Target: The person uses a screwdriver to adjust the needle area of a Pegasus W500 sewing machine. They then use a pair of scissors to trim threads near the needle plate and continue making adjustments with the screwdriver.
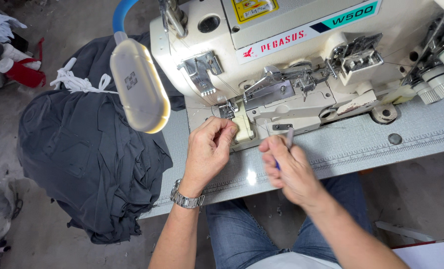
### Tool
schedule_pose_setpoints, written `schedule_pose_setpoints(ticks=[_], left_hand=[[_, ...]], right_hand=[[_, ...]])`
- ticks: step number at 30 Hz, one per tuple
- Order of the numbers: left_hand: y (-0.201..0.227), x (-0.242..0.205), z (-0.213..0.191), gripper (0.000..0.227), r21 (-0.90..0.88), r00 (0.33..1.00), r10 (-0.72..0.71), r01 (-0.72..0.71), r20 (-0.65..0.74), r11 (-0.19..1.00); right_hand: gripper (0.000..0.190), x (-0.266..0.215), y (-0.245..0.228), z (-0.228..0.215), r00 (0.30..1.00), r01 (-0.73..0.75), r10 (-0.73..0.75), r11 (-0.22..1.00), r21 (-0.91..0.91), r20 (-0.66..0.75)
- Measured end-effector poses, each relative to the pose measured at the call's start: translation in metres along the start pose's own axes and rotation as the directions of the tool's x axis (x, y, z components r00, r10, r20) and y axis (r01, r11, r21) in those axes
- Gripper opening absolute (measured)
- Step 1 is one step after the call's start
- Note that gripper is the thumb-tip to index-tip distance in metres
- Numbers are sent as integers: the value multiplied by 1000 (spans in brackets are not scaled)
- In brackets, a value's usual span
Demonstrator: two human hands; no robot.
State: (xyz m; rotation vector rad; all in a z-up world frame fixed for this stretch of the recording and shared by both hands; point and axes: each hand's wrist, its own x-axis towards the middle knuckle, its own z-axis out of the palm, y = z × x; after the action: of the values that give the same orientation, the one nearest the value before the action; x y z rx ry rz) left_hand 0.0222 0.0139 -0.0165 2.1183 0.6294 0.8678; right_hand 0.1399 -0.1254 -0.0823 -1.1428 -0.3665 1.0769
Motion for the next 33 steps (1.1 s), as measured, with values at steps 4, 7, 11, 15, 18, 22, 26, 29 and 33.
schedule_pose_setpoints(ticks=[4,7,11,15,18,22,26,29,33], left_hand=[[-3,-2,-1,12,-24,999,39,-40,-4,999],[-3,-2,-1,12,-27,998,60,-60,-11,998],[-4,-5,-1,12,-38,998,58,-59,-26,998],[-5,-7,-3,12,-35,997,72,-73,-31,997],[-1,-10,-3,13,-39,997,57,-59,-52,997],[-7,-29,-5,12,162,990,113,-99,-81,982],[-19,-48,-10,10,126,985,-67,88,-156,988],[-23,-50,-7,8,-93,944,-278,265,-179,960],[-19,-42,1,11,-670,845,-524,329,-106,666]], right_hand=[[27,2,-4,-72,955,267,-265,588,-764,130],[25,5,-7,-109,938,263,-240,26,-964,250],[24,14,3,-132,926,165,-282,-296,-941,251],[24,16,8,-139,874,175,-380,-339,-925,304],[26,27,30,-163,831,182,-419,-417,-891,366],[34,6,5,-141,791,167,-474,-440,-882,386],[26,-16,-27,-126,671,283,-608,-319,-905,424],[53,-33,-53,-102,759,357,-616,120,-927,212],[92,-20,-50,-79,919,393,-349,848,-356,182]])
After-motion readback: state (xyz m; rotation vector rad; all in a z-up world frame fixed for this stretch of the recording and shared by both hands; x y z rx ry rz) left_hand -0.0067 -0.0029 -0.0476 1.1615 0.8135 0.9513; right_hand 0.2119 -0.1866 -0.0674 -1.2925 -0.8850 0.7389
